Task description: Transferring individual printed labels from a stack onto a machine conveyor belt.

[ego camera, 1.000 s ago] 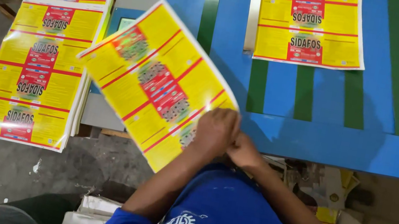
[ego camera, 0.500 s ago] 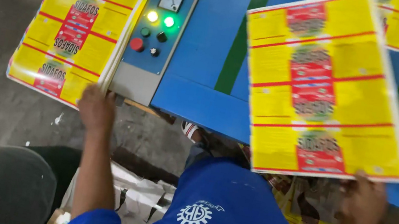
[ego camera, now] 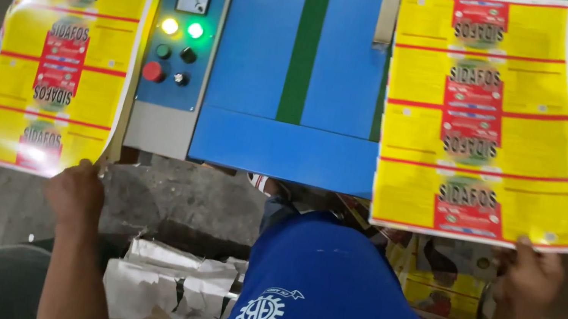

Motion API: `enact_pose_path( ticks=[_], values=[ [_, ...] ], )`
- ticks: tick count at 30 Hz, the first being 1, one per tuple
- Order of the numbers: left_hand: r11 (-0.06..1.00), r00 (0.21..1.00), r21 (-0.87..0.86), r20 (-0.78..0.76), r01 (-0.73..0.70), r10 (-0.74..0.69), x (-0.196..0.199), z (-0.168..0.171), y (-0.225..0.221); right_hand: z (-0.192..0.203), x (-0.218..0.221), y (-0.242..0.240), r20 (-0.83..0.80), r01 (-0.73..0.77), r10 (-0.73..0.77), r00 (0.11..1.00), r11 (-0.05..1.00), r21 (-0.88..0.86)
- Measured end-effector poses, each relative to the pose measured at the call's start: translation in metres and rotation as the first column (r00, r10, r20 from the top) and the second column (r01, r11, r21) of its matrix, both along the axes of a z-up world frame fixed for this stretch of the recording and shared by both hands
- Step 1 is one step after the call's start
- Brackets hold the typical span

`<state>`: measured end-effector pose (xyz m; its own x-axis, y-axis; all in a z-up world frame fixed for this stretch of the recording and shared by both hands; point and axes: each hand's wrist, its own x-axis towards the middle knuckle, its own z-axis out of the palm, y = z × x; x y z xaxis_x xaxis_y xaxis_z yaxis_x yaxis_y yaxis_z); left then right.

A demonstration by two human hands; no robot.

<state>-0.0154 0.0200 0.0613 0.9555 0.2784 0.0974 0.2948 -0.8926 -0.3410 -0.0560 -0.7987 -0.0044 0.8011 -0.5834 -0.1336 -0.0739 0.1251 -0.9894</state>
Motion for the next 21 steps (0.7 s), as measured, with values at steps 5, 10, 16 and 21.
enact_pose_path(
  ticks=[5, 10, 16, 21],
  values=[
    [0.999, 0.995, -0.006, -0.085, -0.046, 0.045, 0.002, 0.03, -0.014, 0.008, 0.065, 0.027, -0.055, -0.141, 0.135, 0.989, 0.982, -0.124],
    [0.998, 0.997, -0.054, -0.065, -0.038, 0.034, 0.007, 0.024, 0.003, 0.017, 0.15, 0.03, -0.016, -0.139, 0.139, 0.99, 0.99, -0.023],
    [0.998, 0.985, -0.034, 0.162, -0.055, 0.059, -0.003, 0.057, -0.013, 0.011, 0.187, 0.016, 0.0, -0.181, 0.183, 0.983, 0.974, 0.138],
    [0.898, 0.876, -0.28, 0.443, 0.339, -0.192, 0.022, 0.076, -0.096, 0.029, 0.148, 0.087, -0.175, -0.164, 0.185, 0.967, 0.979, 0.124]
  ],
)
